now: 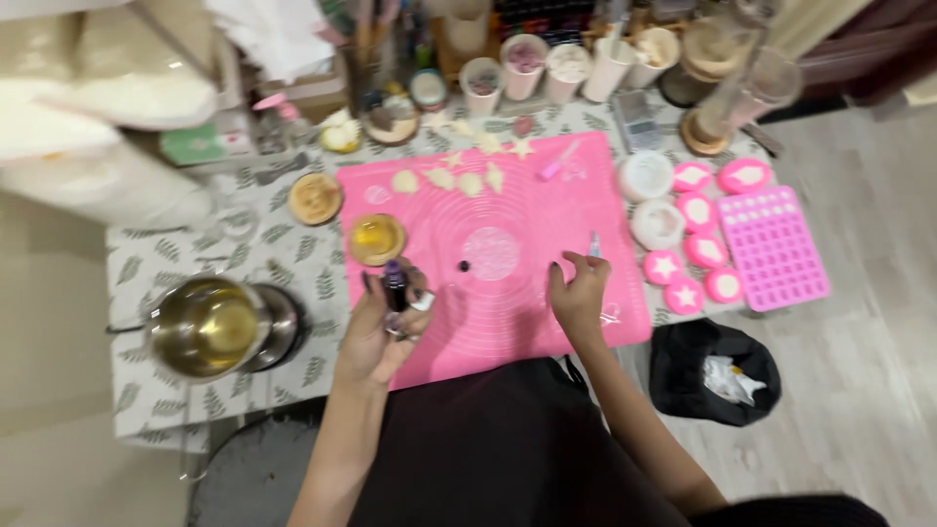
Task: Preparing and decorating candles by handling wax shapes, applying fragrance oil, and using small tools.
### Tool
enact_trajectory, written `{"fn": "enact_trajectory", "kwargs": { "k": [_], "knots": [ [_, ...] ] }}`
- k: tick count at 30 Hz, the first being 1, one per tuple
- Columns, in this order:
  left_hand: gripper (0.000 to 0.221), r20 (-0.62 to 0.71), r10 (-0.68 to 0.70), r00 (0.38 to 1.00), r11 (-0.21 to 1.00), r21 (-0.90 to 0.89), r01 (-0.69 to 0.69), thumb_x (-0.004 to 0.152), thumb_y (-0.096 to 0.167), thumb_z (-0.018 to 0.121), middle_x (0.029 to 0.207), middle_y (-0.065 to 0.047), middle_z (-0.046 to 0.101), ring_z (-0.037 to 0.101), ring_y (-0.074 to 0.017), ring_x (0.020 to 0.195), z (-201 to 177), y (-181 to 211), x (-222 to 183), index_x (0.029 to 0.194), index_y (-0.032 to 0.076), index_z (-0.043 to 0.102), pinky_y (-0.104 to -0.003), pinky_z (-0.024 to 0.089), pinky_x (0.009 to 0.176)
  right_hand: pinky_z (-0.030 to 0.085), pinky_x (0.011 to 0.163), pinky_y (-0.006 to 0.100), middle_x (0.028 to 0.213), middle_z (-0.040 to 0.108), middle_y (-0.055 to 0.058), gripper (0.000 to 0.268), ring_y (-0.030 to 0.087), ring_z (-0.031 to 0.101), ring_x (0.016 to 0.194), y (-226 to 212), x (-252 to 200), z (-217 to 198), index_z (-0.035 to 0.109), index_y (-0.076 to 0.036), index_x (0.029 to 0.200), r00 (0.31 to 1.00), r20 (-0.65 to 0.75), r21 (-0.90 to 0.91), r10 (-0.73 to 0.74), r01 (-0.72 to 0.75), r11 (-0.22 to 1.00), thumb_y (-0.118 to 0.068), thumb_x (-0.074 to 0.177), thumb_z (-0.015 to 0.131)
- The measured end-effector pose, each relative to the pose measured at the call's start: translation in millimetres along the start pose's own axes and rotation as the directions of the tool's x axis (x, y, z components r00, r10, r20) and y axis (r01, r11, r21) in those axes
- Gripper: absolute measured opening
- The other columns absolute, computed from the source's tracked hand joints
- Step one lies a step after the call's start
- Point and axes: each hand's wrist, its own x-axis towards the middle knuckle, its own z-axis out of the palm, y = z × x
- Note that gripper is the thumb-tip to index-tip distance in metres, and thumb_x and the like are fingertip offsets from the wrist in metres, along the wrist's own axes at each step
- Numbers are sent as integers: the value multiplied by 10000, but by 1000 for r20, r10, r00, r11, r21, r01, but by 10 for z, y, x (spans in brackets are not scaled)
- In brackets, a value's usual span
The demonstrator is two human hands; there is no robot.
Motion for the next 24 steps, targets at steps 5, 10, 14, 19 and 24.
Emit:
{"fn": "enact_trajectory", "kwargs": {
  "k": [5, 10, 14, 19, 24],
  "knots": [
    [300, 9, -85, 996, 989, 120, 83, 1057, 376, 576, 942, -50, 606, 426, -80, 652, 17, -1, -88, 1103, 79, 565, -248, 355, 608, 459, 889, 280, 1306, 596, 90, 442, 156, 533, 1020, -1701, -74, -852, 624, -34, 1368, 855, 485, 714, -183, -267, 647, -102, 935, 678],
    [330, -1, -77, 997, 981, 177, 76, 1079, 393, 606, 913, -1, 571, 441, -74, 696, -57, 6, -189, 1113, 66, 578, -238, 370, 650, 482, 998, 292, 1350, 568, 85, 384, 153, 565, 1190, -1842, -252, -706, 621, -16, 1338, 822, 424, 831, -380, -187, 524, -33, 958, 675],
    [314, -118, -104, 988, 962, 240, 130, 1031, 420, 584, 958, -6, 633, 483, -64, 742, 56, 29, -165, 1057, 109, 555, -235, 388, 663, 493, 1023, 307, 1317, 594, 91, 341, 170, 587, 1185, -1834, -305, -581, 661, -14, 1284, 833, 444, 784, -331, -182, 594, -1, 945, 692],
    [282, -133, -17, 991, 932, 356, 64, 1055, 381, 559, 952, 7, 639, 489, -59, 751, 95, 74, -144, 1152, 116, 548, -237, 410, 680, 474, 1037, 319, 1334, 589, 98, 332, 175, 576, 1201, -1853, -135, -524, 671, -16, 1260, 806, 469, 749, -361, -145, 647, 19, 930, 689],
    [381, -144, -19, 989, 772, 627, 106, 1108, 358, 485, 873, -9, 587, 515, -65, 696, 100, 147, -124, 1358, 85, 574, -231, 430, 612, 460, 1077, 331, 1362, 589, 109, 316, 179, 569, 1237, -1782, 66, -438, 651, -3, 1249, 781, 455, 796, -427, -142, 588, 28, 936, 677]
  ]
}}
